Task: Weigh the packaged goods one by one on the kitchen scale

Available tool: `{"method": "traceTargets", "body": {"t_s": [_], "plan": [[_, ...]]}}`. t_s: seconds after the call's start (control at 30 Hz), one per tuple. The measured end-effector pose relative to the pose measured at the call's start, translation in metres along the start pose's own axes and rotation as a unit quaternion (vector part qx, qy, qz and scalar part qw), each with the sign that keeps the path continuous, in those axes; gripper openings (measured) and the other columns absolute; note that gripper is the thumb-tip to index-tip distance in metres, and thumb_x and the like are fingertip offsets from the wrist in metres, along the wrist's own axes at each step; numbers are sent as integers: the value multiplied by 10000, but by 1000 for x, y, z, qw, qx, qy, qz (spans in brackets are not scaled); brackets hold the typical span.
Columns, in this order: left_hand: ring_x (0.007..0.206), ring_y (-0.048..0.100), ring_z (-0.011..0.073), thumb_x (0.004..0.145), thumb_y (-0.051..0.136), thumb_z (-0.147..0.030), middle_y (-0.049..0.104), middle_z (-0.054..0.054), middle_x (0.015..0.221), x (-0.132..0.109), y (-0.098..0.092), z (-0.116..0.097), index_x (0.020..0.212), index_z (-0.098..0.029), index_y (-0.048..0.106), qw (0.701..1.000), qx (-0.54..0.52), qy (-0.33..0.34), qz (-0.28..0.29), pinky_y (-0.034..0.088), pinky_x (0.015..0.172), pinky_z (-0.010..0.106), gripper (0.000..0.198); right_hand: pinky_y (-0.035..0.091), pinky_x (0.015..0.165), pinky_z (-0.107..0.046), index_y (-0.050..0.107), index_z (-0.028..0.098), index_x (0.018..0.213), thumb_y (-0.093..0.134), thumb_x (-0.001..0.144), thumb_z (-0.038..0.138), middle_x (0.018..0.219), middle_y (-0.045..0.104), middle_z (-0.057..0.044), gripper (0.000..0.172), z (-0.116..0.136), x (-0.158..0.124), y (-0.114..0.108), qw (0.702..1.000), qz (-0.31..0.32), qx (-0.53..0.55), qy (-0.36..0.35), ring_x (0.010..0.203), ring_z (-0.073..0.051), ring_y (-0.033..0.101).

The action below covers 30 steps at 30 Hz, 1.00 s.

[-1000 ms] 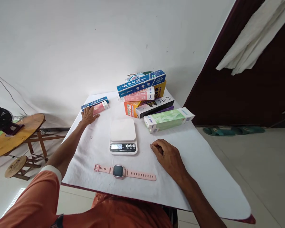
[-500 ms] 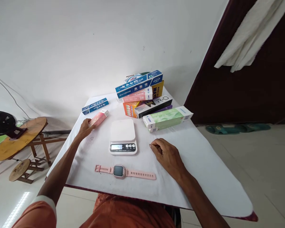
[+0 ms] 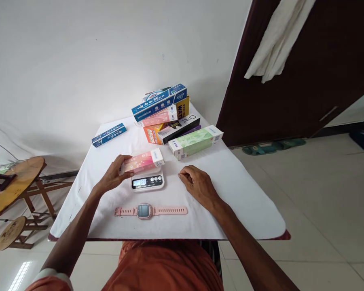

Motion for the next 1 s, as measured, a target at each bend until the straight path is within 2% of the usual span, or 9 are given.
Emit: {"method": "traceTargets", "body": {"t_s": [0.13, 0.23, 0.33, 0.43, 0.6, 0.73, 0.83, 0.93, 1.0], "plan": [[1236, 560, 291, 939, 649, -401, 618, 80, 1287, 11, 6, -6, 1364, -278, 541, 999, 43, -2, 23, 420, 1096, 491, 456, 488, 668, -317, 584, 238, 801, 513, 957, 332, 802, 679, -43, 196, 2, -1, -1, 1000, -1, 1, -5, 684, -186, 623], [1291, 531, 316, 922, 685, -454, 595, 99, 1351, 12, 1, -7, 1444, -293, 506, 998, 54, -10, 26, 431, 1087, 511, 574, 483, 662, -316, 580, 239, 794, 512, 958, 330, 793, 672, -40, 199, 3, -1, -2, 1000, -3, 0, -9, 669, -185, 617], [1362, 493, 326, 907, 707, -514, 551, 120, 1433, 11, -8, -8, 1515, -299, 443, 999, 32, -11, -15, 422, 1117, 513, 698, 479, 662, -314, 573, 240, 786, 514, 956, 332, 784, 667, -36, 202, 3, -1, -1, 1000, -5, -4, -10, 657, -182, 609], [1386, 491, 316, 909, 710, -531, 541, 123, 1448, 8, -17, -11, 1531, -293, 423, 998, 15, -10, -64, 390, 1159, 509, 725, 472, 657, -310, 564, 240, 781, 516, 955, 337, 773, 659, -32, 205, 2, -1, -1, 1000, -5, -6, -13, 654, -180, 603], [1400, 478, 322, 875, 753, -536, 540, 111, 1471, 8, -22, -21, 1546, -315, 391, 997, 41, 3, -66, 386, 1157, 514, 794, 475, 662, -314, 577, 234, 787, 518, 953, 340, 787, 667, -38, 206, 1, 0, -1, 1000, -4, -4, -15, 672, -184, 615], [1358, 496, 338, 882, 742, -517, 555, 115, 1456, 14, -11, -22, 1491, -290, 455, 994, 106, 19, -27, 402, 1117, 532, 711, 476, 665, -316, 572, 236, 782, 509, 952, 330, 789, 665, -39, 205, 1, 0, -1, 1000, -3, 5, -13, 679, -184, 613], [1278, 547, 340, 877, 751, -461, 619, 115, 1343, 20, -1, -16, 1373, -255, 558, 990, 142, 14, 0, 418, 1086, 538, 570, 472, 676, -313, 560, 238, 775, 504, 951, 314, 791, 662, -37, 200, 2, 1, -1, 1000, -5, 8, -13, 687, -180, 611], [1157, 612, 313, 872, 751, -418, 660, 94, 1202, 22, 4, -12, 1256, -248, 607, 992, 126, 0, 0, 471, 1023, 504, 444, 470, 685, -305, 555, 240, 766, 512, 940, 278, 788, 660, -29, 183, 2, 1, -1, 1000, -8, 9, -14, 691, -173, 603], [1102, 635, 291, 877, 735, -438, 659, 81, 1176, 21, 0, -16, 1225, -255, 605, 996, 88, -6, -16, 508, 972, 463, 414, 465, 682, -300, 560, 238, 764, 521, 934, 251, 789, 656, -25, 175, 1, 1, 0, 1000, -13, 9, -12, 693, -169, 598]]}}
Point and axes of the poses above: each hand's wrist, its own x-axis towards the middle knuckle, its own y-axis out of the palm, z = x × y, the point moved 1 cm from there along x, towards the middle knuckle
